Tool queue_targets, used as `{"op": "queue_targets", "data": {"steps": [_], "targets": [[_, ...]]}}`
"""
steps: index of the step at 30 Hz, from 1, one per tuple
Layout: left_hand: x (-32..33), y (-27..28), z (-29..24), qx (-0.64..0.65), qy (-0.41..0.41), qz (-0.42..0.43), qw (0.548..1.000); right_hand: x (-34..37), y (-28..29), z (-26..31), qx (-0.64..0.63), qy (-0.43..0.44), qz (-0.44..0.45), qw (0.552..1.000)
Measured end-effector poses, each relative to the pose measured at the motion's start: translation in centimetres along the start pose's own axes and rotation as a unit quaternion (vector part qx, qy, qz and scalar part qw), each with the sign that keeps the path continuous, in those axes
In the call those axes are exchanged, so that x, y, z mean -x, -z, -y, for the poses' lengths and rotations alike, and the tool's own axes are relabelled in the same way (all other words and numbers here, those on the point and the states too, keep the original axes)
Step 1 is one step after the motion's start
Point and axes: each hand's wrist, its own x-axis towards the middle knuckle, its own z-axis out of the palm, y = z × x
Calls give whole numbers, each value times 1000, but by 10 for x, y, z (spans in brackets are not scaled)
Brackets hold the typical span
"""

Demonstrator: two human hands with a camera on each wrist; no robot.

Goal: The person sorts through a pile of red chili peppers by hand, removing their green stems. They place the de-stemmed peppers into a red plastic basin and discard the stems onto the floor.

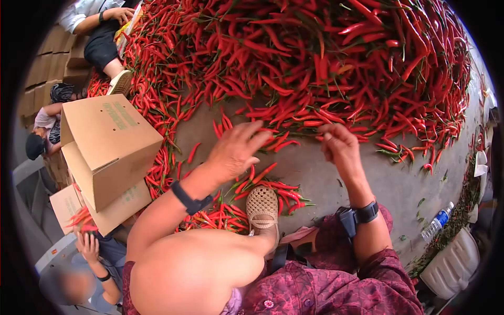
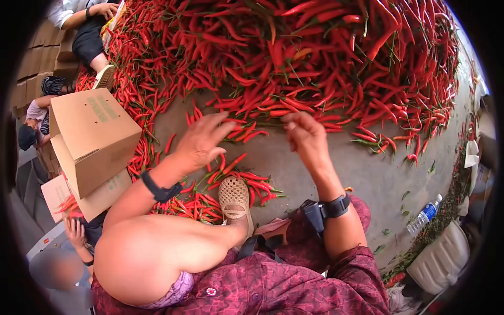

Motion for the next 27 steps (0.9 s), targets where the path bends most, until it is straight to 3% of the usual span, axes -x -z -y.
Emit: {"op": "queue_targets", "data": {"steps": [2, 5, 9, 10, 12, 13, 14, 15, 17, 19, 21, 22, 24, 26, 27], "targets": [[-9, -12, -6, -75, -85, 39, 993, 1, 7, 3, -16, 10, -36, 999], [31, -18, 33, -99, 11, 77, 992, 0, 17, -1, 0, 43, -59, 997], [99, -13, 76, -86, 90, 15, 992, -10, 34, -3, -42, 91, -105, 989], [108, -10, 82, -83, 131, 69, 985, -12, 40, 1, -36, 66, -111, 991], [111, 8, 79, -74, 218, 168, 959, -24, 32, -11, 109, 124, -138, 977], [105, 10, 78, -49, 197, 98, 974, -30, 26, -22, 183, 151, -151, 960], [90, 14, 73, -24, 175, 28, 984, -34, 10, -43, 39, 131, -87, 987], [73, 21, 66, 1, 152, -41, 988, -33, 1, -63, 157, 174, -50, 971], [45, 41, 61, 26, 156, -69, 985, -7, -16, -47, 406, 204, 67, 888], [28, 51, 67, 89, 179, -92, 975, 3, -18, -33, 444, 102, 228, 861], [15, 58, 72, 98, 186, -67, 975, 6, -3, -13, 419, 89, 210, 879], [8, 57, 73, 113, 181, -66, 975, 6, 5, -8, 346, 105, 135, 923], [-4, 49, 72, 115, 160, -54, 979, -1, 17, 16, 205, -23, 30, 978], [-22, 35, 62, 74, 66, -63, 993, -13, 34, 22, 5, 46, 29, 999], [-30, 28, 53, 56, 20, -65, 996, -15, 38, 26, -43, 53, -25, 997]]}}
